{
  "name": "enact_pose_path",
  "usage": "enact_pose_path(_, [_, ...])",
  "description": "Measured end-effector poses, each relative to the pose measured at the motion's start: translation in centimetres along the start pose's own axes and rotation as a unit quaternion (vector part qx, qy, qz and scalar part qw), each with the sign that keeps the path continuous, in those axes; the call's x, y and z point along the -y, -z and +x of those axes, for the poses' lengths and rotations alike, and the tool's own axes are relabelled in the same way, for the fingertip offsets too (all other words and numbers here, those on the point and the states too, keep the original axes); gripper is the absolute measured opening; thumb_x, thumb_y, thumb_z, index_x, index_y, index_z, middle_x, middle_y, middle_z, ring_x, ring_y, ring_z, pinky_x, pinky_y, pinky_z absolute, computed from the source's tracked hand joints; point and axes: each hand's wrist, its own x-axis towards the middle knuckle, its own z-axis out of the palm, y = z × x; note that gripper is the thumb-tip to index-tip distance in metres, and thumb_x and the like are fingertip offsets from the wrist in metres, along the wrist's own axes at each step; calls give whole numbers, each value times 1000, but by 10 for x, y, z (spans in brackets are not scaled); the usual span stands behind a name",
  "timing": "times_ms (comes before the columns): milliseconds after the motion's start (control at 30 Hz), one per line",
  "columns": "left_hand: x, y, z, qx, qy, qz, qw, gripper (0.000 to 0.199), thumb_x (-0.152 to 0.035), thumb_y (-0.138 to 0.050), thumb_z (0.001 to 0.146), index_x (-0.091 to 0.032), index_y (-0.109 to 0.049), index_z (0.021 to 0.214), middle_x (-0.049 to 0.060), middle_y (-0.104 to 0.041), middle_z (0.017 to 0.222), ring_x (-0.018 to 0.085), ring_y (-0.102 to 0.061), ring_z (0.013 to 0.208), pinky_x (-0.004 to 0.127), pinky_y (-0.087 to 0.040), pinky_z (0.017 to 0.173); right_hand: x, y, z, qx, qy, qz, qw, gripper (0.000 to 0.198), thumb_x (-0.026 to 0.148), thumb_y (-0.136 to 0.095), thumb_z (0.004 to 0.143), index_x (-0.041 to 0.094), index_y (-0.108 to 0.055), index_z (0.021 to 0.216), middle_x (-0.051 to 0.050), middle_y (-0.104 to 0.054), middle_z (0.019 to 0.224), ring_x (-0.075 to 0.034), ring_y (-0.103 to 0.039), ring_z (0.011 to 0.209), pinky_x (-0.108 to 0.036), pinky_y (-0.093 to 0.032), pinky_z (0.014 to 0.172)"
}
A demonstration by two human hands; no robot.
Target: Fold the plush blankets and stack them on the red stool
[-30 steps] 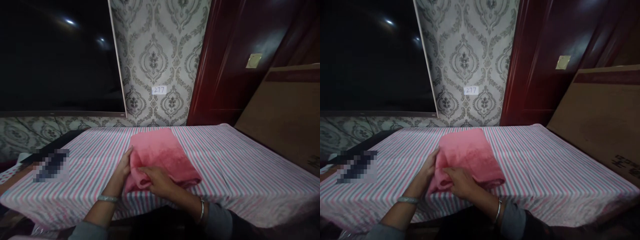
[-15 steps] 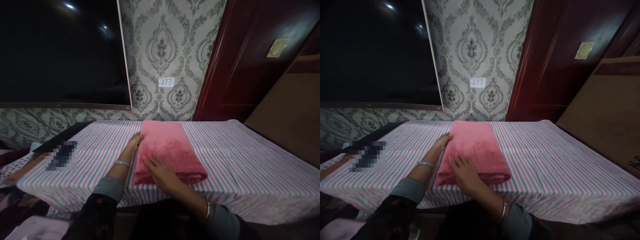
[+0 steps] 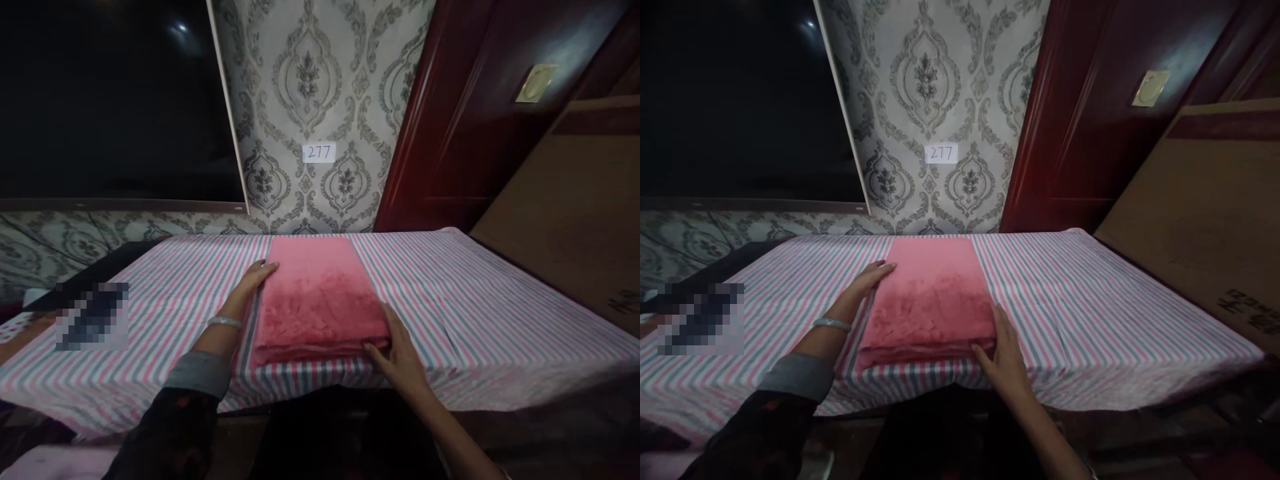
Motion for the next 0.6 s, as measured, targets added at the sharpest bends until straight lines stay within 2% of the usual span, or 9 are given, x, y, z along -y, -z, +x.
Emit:
enact_pose_path(133, [1, -6, 2, 59, 41, -5, 997, 53, -36, -90, 59, -8, -72, 101, 13, -75, 77, 24, -71, 66, 31, -55, 64, -1, 3, -6, 26, -77, 108, 991, 94, 50, -65, 85, 23, -15, 160, -15, -29, 162, -31, -29, 149, -51, -30, 120])
enact_pose_path(300, [3, -15, -6, 111, 102, -98, 984, 44, -35, -80, 71, -12, -72, 108, 9, -77, 77, 25, -73, 67, 34, -60, 66, 4, 13, -5, 29, -166, 227, 959, 106, 47, -74, 77, 24, -13, 160, -13, -32, 161, -29, -34, 147, -49, -30, 119])
enact_pose_path(433, [-6, -25, -15, 107, 131, -142, 975, 30, -24, -69, 80, -10, -72, 106, 8, -74, 69, 24, -72, 63, 32, -61, 64, 7, 6, 5, -6, -209, 238, 948, 97, 35, -75, 68, 22, -34, 154, -11, -47, 151, -31, -41, 141, -46, -32, 118])
enact_pose_path(600, [-32, -41, -36, 51, 83, -182, 979, 25, -15, -64, 77, -11, -72, 101, 5, -74, 69, 25, -74, 71, 33, -62, 71, 9, 2, 39, -87, -144, 268, 949, 62, 22, -58, 64, 19, -62, 126, -10, -66, 128, -27, -59, 121, -43, -42, 109])
